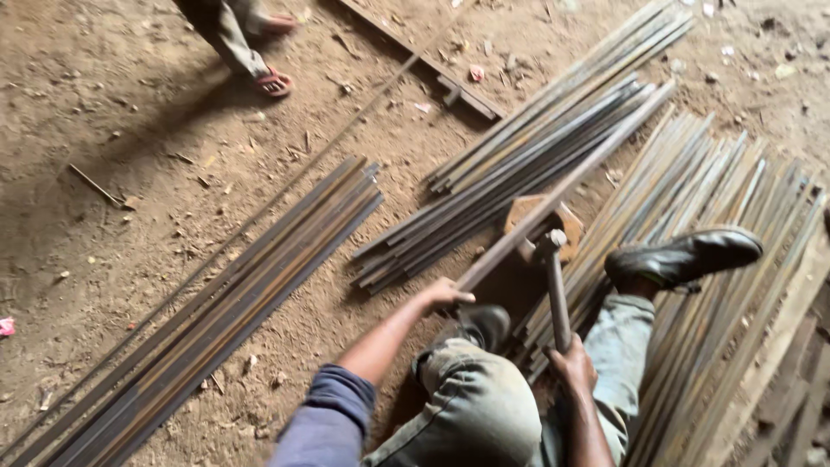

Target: The person sits on the ground and uses a hammer to strike long metal rods placed on a hexagonal anvil. They repeatedly pick up rods, position them on the anvil, and hit them to straighten them before placing them in a pile.

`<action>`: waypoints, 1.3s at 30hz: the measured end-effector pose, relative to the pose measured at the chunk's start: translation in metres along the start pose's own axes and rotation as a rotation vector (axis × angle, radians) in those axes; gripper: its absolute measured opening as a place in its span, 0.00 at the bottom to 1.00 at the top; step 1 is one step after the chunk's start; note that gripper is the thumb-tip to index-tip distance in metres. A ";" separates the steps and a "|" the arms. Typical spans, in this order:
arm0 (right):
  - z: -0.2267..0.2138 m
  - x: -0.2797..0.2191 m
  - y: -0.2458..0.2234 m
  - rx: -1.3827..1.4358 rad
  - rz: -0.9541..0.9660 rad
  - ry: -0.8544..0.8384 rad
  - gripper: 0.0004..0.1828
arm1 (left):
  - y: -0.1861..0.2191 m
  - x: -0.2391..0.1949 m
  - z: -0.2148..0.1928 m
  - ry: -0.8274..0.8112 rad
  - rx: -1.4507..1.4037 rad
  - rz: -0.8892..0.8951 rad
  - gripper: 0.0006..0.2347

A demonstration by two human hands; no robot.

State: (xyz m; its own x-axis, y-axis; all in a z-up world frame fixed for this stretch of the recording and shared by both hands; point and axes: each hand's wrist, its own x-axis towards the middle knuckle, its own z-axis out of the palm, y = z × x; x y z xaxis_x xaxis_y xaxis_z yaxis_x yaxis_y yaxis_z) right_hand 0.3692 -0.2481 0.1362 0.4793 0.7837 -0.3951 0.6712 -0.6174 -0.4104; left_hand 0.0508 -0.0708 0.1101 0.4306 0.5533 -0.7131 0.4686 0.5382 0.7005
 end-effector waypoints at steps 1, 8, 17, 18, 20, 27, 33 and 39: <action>-0.002 0.000 -0.001 -0.001 0.008 -0.009 0.37 | -0.004 0.006 0.001 0.022 0.002 -0.001 0.22; -0.016 -0.007 -0.011 -0.011 0.011 -0.047 0.34 | 0.032 0.023 0.040 0.456 0.862 0.139 0.44; -0.013 -0.002 -0.013 -0.069 0.104 -0.093 0.35 | 0.070 0.018 0.058 0.523 0.903 0.161 0.44; -0.012 0.001 -0.014 -0.070 0.108 -0.097 0.35 | 0.076 0.024 0.059 0.521 0.935 0.163 0.44; -0.010 0.001 -0.011 -0.074 0.123 -0.106 0.36 | 0.084 0.040 0.064 0.534 0.936 0.175 0.44; -0.007 0.005 -0.009 -0.087 0.163 -0.126 0.34 | 0.074 0.081 0.062 0.544 0.929 0.218 0.40; -0.003 0.004 0.001 0.000 0.103 -0.105 0.33 | 0.070 0.049 0.055 0.631 1.002 0.317 0.38; 0.019 0.024 0.029 0.019 -0.060 0.017 0.39 | 0.021 -0.014 0.044 0.618 0.529 0.159 0.21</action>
State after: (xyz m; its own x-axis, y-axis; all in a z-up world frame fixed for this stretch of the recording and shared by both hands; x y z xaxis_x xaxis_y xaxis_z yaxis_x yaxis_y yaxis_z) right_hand 0.3897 -0.2491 0.0994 0.4481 0.8205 -0.3550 0.6886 -0.5700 -0.4482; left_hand 0.0886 -0.0953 0.1341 0.0931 0.9304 -0.3545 0.8051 0.1392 0.5766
